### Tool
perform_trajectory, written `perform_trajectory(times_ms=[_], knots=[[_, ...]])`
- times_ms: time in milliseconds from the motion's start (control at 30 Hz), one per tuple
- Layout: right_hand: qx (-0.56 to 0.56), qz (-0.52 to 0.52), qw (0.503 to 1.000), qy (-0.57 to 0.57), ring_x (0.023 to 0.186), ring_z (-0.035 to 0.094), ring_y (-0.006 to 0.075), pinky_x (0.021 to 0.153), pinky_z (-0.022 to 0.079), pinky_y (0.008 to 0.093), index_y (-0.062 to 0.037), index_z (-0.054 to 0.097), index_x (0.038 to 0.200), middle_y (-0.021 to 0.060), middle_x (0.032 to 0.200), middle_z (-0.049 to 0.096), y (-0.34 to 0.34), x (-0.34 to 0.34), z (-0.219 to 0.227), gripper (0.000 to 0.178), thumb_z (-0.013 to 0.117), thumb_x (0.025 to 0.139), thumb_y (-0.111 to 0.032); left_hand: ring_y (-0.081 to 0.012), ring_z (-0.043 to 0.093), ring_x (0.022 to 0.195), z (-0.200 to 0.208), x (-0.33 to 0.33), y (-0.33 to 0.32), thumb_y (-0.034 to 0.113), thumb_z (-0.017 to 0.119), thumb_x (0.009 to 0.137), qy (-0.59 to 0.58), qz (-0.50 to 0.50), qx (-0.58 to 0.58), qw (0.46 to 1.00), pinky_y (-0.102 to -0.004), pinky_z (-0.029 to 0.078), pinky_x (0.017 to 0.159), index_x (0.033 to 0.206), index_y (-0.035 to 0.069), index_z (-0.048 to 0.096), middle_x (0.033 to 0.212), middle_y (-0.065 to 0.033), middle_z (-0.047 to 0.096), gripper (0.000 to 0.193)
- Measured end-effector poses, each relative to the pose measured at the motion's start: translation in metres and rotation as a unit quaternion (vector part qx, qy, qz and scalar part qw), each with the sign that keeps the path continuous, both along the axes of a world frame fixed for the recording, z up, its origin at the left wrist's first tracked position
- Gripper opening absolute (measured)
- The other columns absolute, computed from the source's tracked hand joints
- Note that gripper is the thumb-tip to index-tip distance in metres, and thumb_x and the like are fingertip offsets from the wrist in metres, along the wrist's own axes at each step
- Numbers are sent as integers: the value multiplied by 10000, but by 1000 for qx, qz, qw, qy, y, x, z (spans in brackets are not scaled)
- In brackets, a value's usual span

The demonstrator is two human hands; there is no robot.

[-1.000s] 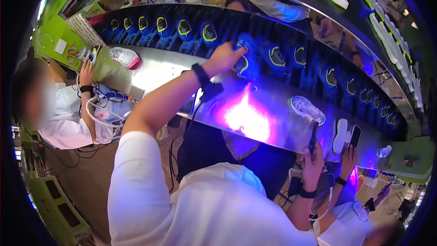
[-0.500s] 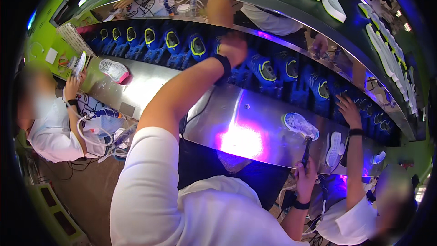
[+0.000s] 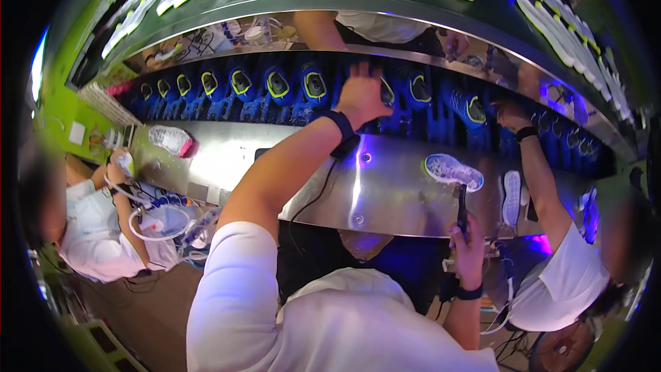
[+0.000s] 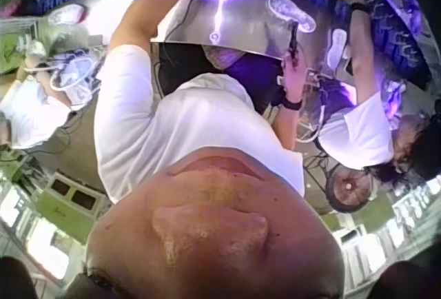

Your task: The recorder is applying glue or adhesive to shoe uppers and soles using a brush on a manufacturing line.

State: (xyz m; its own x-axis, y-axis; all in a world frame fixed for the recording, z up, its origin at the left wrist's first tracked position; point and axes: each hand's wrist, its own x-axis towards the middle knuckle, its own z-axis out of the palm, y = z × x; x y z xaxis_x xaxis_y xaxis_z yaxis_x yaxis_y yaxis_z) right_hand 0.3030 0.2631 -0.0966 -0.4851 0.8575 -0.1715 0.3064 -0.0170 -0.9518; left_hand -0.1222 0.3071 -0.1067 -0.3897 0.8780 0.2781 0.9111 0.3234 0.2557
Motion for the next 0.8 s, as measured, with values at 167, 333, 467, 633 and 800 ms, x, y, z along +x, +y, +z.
perform_trajectory(times_ms=[167,333,467,633,800], knots=[[-34,5,999,4,632,510,68,576,444,229,-4,545,1379,38,890,664,11,-5,-5,383,566,997,-8,-464,472,1317,-23,-60,-12,321,918,560,-36,-32,-53,997,-484,466,1079,1439,-1,477,1410,-270,489,1035],[-3,-7,1000,22,601,506,54,542,432,221,-6,537,1386,47,901,669,21,5,-18,409,585,980,-14,-427,365,1465,-35,-10,16,305,896,607,140,-21,-64,988,-514,333,1199,1517,-40,346,1544,-279,387,1118],[4,-40,999,9,605,526,62,551,447,231,-9,540,1390,40,887,677,26,21,-5,420,589,973,-8,-428,338,1477,-17,39,76,430,886,643,71,-77,-65,992,-500,330,1203,1540,-4,322,1547,-275,380,1145],[17,-38,999,-24,660,590,63,581,484,245,-2,587,1345,37,904,721,19,43,4,388,661,973,-81,-416,466,1321,-52,55,131,566,861,666,90,-47,-25,995,-493,375,1142,1452,30,460,1399,-236,510,1033],[174,-59,982,33,841,684,170,770,553,321,28,643,1278,154,1000,732,7,52,-4,382,729,940,-126,-411,510,1240,-47,58,101,322,890,636,43,-119,59,990,-478,420,1104,1276,22,634,1296,-218,575,751]])
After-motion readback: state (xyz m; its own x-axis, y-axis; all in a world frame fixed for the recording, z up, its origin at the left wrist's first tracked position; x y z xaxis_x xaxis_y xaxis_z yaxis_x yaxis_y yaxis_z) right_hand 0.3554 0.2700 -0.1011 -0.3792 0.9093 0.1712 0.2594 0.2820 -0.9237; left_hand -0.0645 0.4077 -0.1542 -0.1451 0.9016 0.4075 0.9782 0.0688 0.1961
